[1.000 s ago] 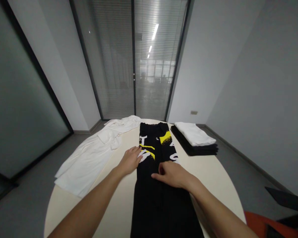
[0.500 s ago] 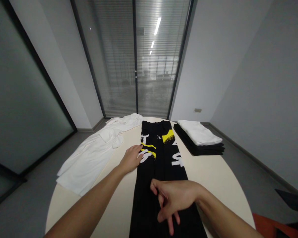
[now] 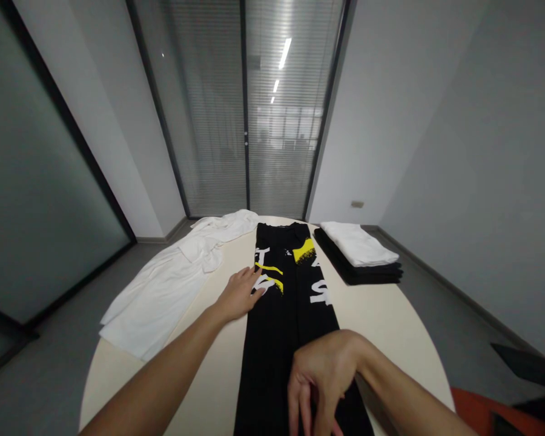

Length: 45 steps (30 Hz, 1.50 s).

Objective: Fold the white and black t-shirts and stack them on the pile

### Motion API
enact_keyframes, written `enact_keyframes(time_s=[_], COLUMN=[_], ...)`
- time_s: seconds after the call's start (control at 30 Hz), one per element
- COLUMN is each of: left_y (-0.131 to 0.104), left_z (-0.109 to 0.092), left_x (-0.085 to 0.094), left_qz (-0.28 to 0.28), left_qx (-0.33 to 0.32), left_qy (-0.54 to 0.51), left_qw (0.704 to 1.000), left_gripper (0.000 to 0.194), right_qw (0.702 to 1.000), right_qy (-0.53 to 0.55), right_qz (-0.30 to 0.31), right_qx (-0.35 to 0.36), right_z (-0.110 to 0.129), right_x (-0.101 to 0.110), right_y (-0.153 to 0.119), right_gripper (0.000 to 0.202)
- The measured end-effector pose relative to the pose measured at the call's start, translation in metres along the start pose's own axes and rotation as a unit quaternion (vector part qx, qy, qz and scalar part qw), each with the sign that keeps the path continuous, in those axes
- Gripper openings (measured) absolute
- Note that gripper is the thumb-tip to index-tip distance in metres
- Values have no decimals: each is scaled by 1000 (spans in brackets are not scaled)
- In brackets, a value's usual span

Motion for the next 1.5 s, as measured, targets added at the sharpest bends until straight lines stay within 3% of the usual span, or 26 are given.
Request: enact_keyframes(time_s=[0.17,0.23,0.3,0.33,0.4,0.5,0.57,0.63,0.77,1.03,1.17,1.33,1.5], left_y=[3,3,2,0,-4,-18,-29,-39,-49,-57,-58,-57,-58], left_z=[6,5,-3,-10,-30,-69,-91,-106,-119,-131,-132,-130,-129], left_x=[-2,-1,5,10,21,34,39,41,40,38,38,37,37], left_qz=[-3,-23,-52,-65,-67,16,72,103,133,140,118,111,112], left_qx=[-9,-12,-19,-31,-82,-221,-295,-331,-346,-391,-407,-411,-402], left_qy=[2,-5,-6,-10,-38,-120,-149,-157,-148,-151,-128,-135,-145], left_qw=[1000,1000,998,997,994,968,941,925,917,897,897,895,897], left_gripper=[50,49,50,49,45,35,33,34,24,25,27,28,28], right_qw=[1000,1000,999,996,973,893,848,822,792,771,776,799,811], right_qy=[-6,2,28,46,67,18,-48,-115,-213,-296,-295,-280,-256], right_qz=[14,29,7,-33,-170,-406,-494,-529,-539,-534,-526,-506,-496], right_qx=[9,10,40,70,138,192,185,178,190,183,183,165,174], right_z=[-5,-6,-5,-5,-5,-16,-25,-32,-29,-16,-14,-12,-13], right_x=[-2,-3,2,8,29,65,83,93,93,82,79,75,74], right_y=[14,11,0,-7,-22,-43,-48,-48,-45,-42,-46,-46,-48], right_gripper=[75,79,78,72,55,31,20,17,24,24,21,30,19])
Point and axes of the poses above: each hand's wrist, its own y-axis towards the middle knuckle, its own x-axis out of the back of the hand, z = x × y, the point moved 4 cm from there along y, towards the middle knuckle, and after that the axes turned 10 degrees about -z, right-handed, at the moved point
